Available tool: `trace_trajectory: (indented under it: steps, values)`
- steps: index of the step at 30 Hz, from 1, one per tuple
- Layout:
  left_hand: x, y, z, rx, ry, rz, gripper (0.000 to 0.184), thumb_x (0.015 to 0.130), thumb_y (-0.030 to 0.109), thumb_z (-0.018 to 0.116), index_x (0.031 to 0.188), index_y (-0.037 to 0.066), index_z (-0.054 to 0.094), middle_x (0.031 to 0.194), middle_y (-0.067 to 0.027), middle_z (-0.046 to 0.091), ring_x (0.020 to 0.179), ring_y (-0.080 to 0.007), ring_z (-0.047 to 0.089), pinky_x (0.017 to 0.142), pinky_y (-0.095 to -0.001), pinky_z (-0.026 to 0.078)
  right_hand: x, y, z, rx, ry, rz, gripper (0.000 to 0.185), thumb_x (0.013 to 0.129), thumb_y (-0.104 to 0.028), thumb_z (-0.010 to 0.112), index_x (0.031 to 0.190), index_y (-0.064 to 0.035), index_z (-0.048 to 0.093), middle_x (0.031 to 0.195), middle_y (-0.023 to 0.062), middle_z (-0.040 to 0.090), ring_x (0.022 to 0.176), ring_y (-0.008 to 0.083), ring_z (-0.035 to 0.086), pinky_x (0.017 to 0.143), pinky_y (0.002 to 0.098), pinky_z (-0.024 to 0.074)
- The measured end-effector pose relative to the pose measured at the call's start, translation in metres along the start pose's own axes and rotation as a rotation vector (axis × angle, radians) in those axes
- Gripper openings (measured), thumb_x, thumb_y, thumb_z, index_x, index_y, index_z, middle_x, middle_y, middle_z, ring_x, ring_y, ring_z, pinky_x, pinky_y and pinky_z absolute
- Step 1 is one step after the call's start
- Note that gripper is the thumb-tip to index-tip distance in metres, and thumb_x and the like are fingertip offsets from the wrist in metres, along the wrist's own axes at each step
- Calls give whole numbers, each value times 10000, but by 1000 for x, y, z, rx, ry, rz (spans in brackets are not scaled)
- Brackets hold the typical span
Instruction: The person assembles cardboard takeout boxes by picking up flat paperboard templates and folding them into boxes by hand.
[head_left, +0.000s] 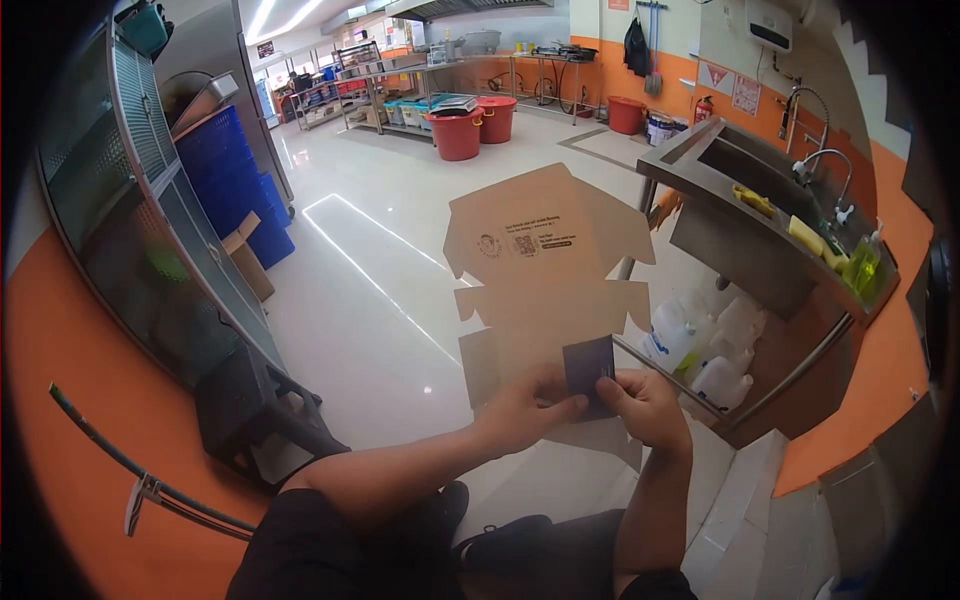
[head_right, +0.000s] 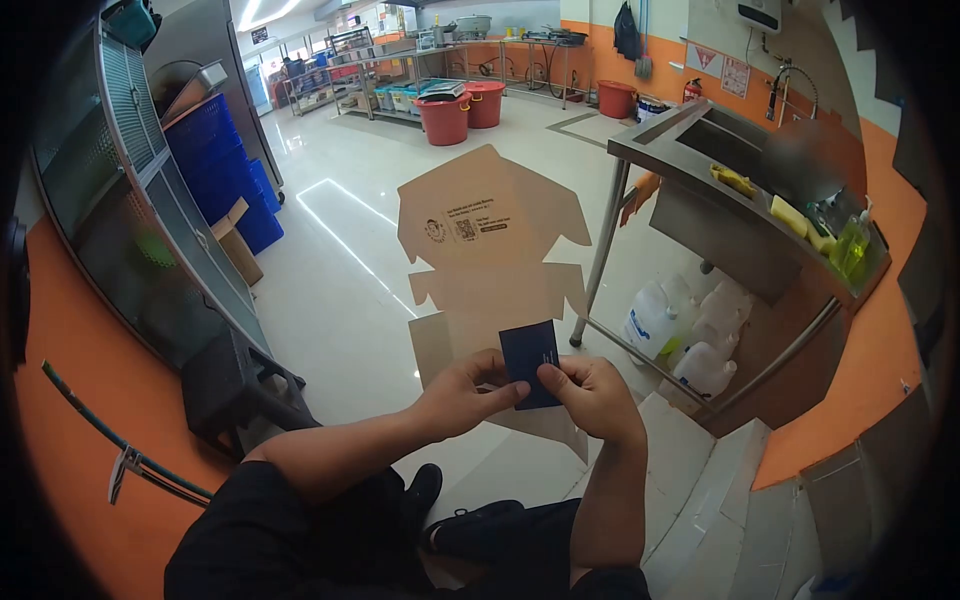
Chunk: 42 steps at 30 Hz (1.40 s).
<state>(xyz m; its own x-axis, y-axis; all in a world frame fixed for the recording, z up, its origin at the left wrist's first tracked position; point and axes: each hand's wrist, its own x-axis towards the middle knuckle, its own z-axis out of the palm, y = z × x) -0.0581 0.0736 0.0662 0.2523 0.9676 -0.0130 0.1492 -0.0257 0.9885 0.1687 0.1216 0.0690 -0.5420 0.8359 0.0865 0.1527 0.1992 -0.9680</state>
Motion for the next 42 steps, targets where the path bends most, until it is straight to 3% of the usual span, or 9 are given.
trace_trajectory:
  steps: [5,8,14,17,23,26,31,34,42]
  values:
    - [-3,-12,5,-190,202,237,329,1028,145,664,1294,1,535,1187,-113,689,1031,-170,695,872,-316,569,2,-9,6,139,-8,-56,579,1045,-441,623,1398,17,611,1180,96,703,1086,125,629,901,282,528]
    - [-3,0,-4,-123,317,237,286,1027,159,651,1225,-23,554,1147,-170,702,1019,-217,721,847,-344,576,-2,-8,2,300,-92,-41,690,1028,-398,660,1529,29,452,1407,154,602,1288,202,565,1052,346,501]
    - [-8,8,0,-276,208,282,341,1041,119,618,1324,1,469,1232,-121,638,1106,-172,643,904,-335,550,2,3,2,112,-104,-164,665,987,-217,738,1520,54,447,1388,161,606,1214,192,608,1027,339,517]
    - [-3,-2,1,-368,169,325,386,1045,121,614,1377,12,449,1253,-106,621,1125,-162,624,908,-334,546,0,-3,9,290,-90,-92,543,977,-153,739,1438,65,553,1241,128,694,1111,163,653,976,322,535]
    - [1,-2,1,-364,215,267,399,1062,169,602,1417,50,461,1249,-80,630,1092,-152,638,859,-313,564,5,-10,20,96,122,-11,267,987,-58,650,1222,47,721,914,40,757,894,118,657,850,286,533]
    - [4,-2,3,-371,284,232,334,1079,190,572,1381,64,503,1239,-72,638,1073,-149,654,869,-328,584,7,-8,19,-121,94,-94,321,985,-62,632,1291,14,692,930,73,758,882,129,645,825,287,524]
    - [12,3,-6,-496,368,252,271,1086,159,545,1328,41,515,1233,-81,633,1103,-170,658,933,-367,587,-3,-24,25,-47,181,-263,374,944,-167,753,1307,-89,713,1296,180,709,1059,239,715,979,335,537]
    - [10,6,-8,-556,411,204,240,1089,157,528,1300,41,523,1225,-84,626,1112,-177,651,950,-374,578,-6,-23,13,-304,122,-494,408,885,-160,816,1276,-83,728,1329,184,691,1120,312,717,966,352,559]
    - [6,11,-9,-605,365,148,240,1087,179,535,1299,66,533,1208,-68,631,1104,-161,649,918,-361,569,-8,-23,11,-292,142,-481,317,889,-66,784,1205,-84,757,1297,187,704,1097,306,727,931,338,577]
